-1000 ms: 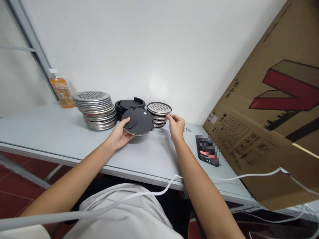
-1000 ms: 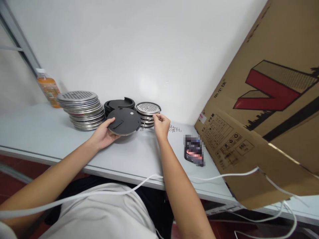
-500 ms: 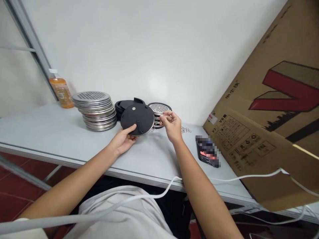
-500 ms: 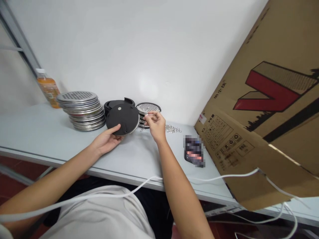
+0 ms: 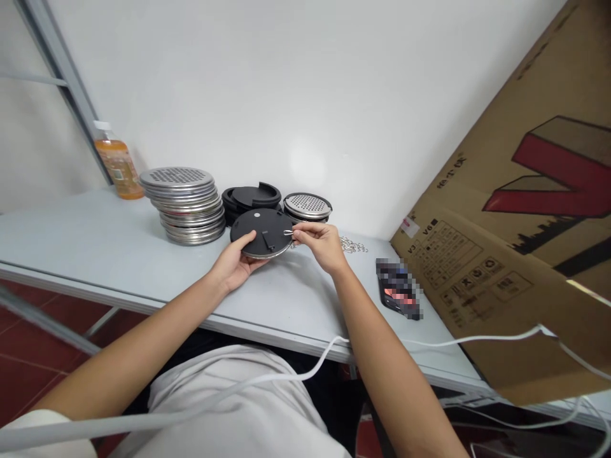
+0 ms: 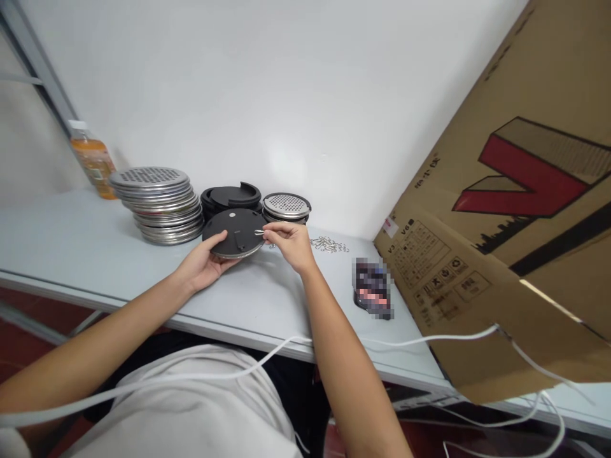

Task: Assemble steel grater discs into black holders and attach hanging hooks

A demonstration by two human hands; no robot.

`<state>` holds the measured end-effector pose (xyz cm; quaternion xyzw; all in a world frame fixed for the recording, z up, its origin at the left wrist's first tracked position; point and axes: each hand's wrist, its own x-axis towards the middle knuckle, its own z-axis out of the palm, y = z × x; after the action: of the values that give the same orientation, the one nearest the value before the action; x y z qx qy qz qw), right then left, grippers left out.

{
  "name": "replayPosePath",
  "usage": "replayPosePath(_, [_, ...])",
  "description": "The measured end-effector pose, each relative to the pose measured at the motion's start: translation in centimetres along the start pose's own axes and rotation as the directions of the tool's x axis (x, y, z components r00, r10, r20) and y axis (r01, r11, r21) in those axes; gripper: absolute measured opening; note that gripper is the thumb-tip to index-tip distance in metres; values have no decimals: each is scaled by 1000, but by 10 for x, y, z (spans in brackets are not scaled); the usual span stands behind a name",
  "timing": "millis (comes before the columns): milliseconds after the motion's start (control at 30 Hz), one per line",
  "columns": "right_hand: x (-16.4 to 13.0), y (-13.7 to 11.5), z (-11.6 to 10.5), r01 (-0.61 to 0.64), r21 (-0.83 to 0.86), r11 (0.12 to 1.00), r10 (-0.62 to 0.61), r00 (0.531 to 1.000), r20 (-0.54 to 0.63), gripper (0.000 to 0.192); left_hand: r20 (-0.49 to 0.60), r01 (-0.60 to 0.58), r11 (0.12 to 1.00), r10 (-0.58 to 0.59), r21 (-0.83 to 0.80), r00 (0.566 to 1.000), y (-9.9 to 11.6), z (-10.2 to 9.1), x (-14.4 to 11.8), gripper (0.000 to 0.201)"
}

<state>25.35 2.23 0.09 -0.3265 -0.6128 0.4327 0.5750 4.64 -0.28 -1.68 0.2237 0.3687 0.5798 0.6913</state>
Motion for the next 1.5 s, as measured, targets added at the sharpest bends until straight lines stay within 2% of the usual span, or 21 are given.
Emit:
replayPosePath(267, [-5, -7, 9, -192, 49, 980, 182, 971, 155, 33, 131, -11, 996, 0, 84, 991, -5, 0, -4, 34])
replayPosePath(367, [-11, -15, 8, -196, 76, 978, 182, 970, 162, 30, 146, 5, 995, -19, 99, 989, -6, 1, -7, 32])
replayPosePath(433, [-18, -18, 6, -193, 29, 981, 183, 961, 208, 27, 159, 32, 990, -54, 139, 986, -5, 0, -11, 28])
replayPosePath(533, [-35, -18, 3, -221, -102, 970, 241, 928, 283, 21, 195, 101, 954, -160, 281, 968, 2, -8, -20, 26])
replayPosePath(600, [-46, -17, 2, -269, -148, 952, 302, 911, 282, 18, 218, 133, 900, -241, 416, 946, 9, -16, -28, 33])
replayPosePath(700, [-60, -17, 5, -311, -285, 907, 385, 886, 258, 11, 168, 105, 737, -286, 667, 944, 22, -24, -38, 75])
replayPosePath(767, [-66, -19, 8, -298, -410, 862, 412, 883, 224, 8, 126, 56, 579, -270, 814, 955, 29, -26, -40, 99])
replayPosePath(800, [-68, -20, 10, -284, -460, 841, 415, 885, 211, 8, 119, 32, 497, -270, 867, 955, 31, -26, -40, 105])
replayPosePath(867, [-70, -22, 13, -251, -512, 822, 407, 887, 218, 7, 123, -23, 345, -270, 938, 955, 34, -25, -38, 104])
replayPosePath(967, [-75, -24, 15, -231, -456, 860, 369, 897, 242, 11, 161, -138, 118, -215, 983, 963, 37, -25, -33, 83])
replayPosePath(1033, [-78, -25, 17, -261, -372, 891, 359, 906, 223, 15, 241, -246, -25, -118, 969, 963, 37, -28, -29, 66])
replayPosePath(1100, [-82, -25, 19, -315, -301, 900, 386, 897, 216, 20, 325, -314, -141, 62, 939, 944, 37, -33, -29, 56])
replayPosePath(1167, [-84, -24, 23, -358, -268, 894, 422, 875, 238, 24, 408, -366, -202, 242, 909, 880, 36, -38, -33, 53])
replayPosePath(1233, [-84, -23, 28, -380, -253, 890, 440, 861, 256, 26, 532, -498, -188, 312, 847, 787, 34, -41, -39, 52])
replayPosePath(1300, [-82, -22, 30, -383, -246, 890, 443, 855, 271, 28, 704, -691, -160, 274, 705, 655, 31, -42, -46, 49])
replayPosePath(1400, [-81, -22, 30, -412, -208, 887, 459, 834, 306, 30, 899, -878, -200, 155, 434, 409, 22, -41, -48, 35])
replayPosePath(1433, [-81, -22, 29, -424, -192, 885, 465, 826, 319, 31, 931, -908, -208, 124, 364, 345, 19, -41, -47, 25])
replayPosePath(1500, [-81, -25, 28, -439, -166, 883, 469, 815, 339, 31, 957, -943, -176, 123, 283, 264, 12, -42, -43, 15])
